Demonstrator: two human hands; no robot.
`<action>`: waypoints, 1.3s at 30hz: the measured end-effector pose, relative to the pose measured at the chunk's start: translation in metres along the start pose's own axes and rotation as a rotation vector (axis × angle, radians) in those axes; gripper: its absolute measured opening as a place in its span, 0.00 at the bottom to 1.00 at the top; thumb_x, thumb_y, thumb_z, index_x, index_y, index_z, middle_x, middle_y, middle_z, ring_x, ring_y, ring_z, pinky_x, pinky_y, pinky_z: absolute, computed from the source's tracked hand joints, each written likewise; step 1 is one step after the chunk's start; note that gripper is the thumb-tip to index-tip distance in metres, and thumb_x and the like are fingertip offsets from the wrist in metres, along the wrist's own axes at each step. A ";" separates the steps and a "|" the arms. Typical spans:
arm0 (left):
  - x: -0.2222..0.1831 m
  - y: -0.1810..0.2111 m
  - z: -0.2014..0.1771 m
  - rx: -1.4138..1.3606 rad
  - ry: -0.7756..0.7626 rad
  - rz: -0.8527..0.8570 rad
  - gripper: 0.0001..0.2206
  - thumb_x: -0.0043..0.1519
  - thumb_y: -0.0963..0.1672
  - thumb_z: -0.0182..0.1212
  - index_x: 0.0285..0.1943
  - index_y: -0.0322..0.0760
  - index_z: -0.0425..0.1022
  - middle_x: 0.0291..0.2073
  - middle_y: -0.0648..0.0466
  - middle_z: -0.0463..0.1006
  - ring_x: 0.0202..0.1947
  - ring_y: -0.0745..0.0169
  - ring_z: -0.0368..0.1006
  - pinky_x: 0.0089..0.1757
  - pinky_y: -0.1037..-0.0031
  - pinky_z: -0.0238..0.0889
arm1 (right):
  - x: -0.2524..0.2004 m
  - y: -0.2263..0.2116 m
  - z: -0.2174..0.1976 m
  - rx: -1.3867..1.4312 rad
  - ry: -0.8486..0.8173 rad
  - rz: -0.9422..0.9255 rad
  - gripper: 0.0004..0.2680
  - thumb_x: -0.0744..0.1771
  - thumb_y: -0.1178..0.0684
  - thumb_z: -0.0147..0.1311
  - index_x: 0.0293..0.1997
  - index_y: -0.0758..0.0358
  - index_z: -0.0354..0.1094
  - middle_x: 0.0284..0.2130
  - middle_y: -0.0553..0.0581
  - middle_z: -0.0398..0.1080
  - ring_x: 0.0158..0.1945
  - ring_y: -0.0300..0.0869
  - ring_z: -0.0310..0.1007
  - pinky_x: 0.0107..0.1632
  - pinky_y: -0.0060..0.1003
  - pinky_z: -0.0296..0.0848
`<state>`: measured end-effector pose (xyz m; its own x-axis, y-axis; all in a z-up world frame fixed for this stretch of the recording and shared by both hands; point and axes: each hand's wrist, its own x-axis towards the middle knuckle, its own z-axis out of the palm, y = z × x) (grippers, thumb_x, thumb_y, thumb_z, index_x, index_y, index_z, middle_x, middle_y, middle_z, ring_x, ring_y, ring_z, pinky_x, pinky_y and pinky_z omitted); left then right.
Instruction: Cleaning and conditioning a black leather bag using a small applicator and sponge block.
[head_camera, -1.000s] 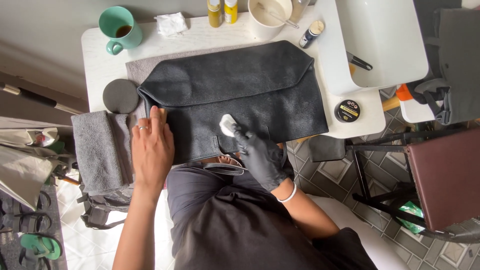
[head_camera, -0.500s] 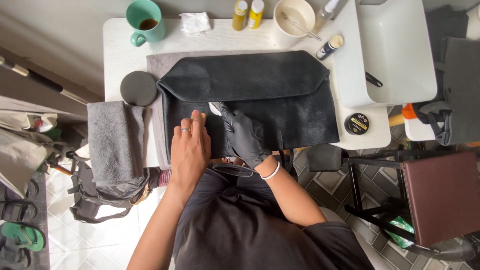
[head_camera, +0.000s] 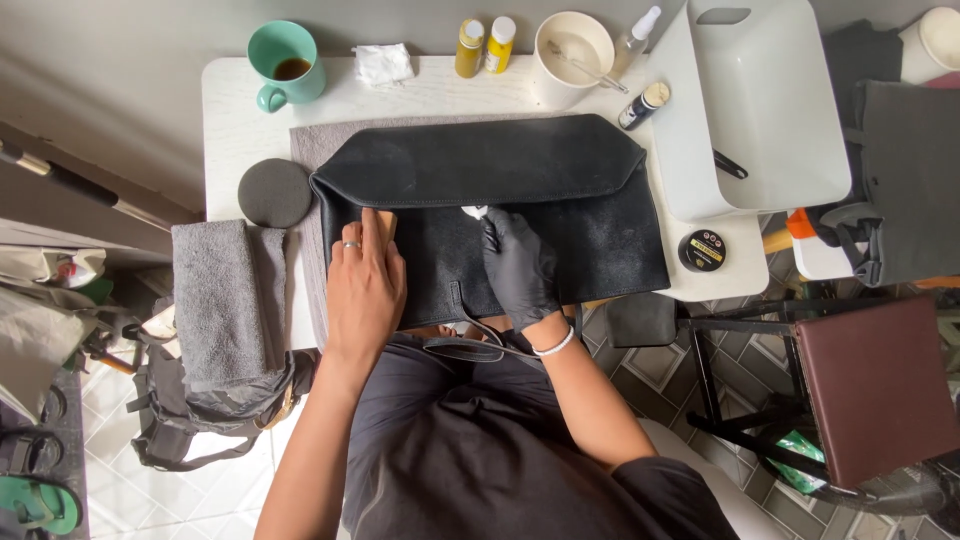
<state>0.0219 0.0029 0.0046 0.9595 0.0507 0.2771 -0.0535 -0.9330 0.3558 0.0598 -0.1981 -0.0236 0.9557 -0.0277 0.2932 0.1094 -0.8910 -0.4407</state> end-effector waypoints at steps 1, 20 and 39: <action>-0.001 -0.001 -0.001 0.022 0.002 0.010 0.23 0.68 0.45 0.49 0.72 0.28 0.63 0.46 0.42 0.71 0.38 0.44 0.73 0.38 0.62 0.69 | 0.002 0.001 0.009 -0.016 -0.002 0.011 0.05 0.69 0.50 0.53 0.46 0.51 0.73 0.32 0.57 0.77 0.40 0.51 0.80 0.40 0.46 0.79; 0.003 0.017 -0.007 0.114 -0.166 0.068 0.24 0.66 0.45 0.47 0.73 0.39 0.65 0.45 0.44 0.70 0.37 0.46 0.75 0.35 0.63 0.68 | 0.008 0.022 -0.030 -0.100 0.085 0.114 0.03 0.69 0.49 0.52 0.44 0.51 0.69 0.32 0.56 0.75 0.40 0.54 0.79 0.40 0.48 0.77; -0.009 0.013 0.018 0.165 0.004 0.034 0.26 0.67 0.47 0.48 0.72 0.26 0.58 0.38 0.47 0.71 0.36 0.51 0.75 0.35 0.67 0.73 | 0.017 0.064 -0.030 -0.074 0.150 0.297 0.03 0.69 0.50 0.54 0.42 0.52 0.70 0.33 0.55 0.77 0.43 0.54 0.80 0.43 0.48 0.77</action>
<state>0.0181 -0.0160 -0.0095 0.9569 0.0188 0.2898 -0.0397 -0.9801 0.1947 0.0749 -0.2692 -0.0216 0.8911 -0.3528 0.2854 -0.1932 -0.8641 -0.4648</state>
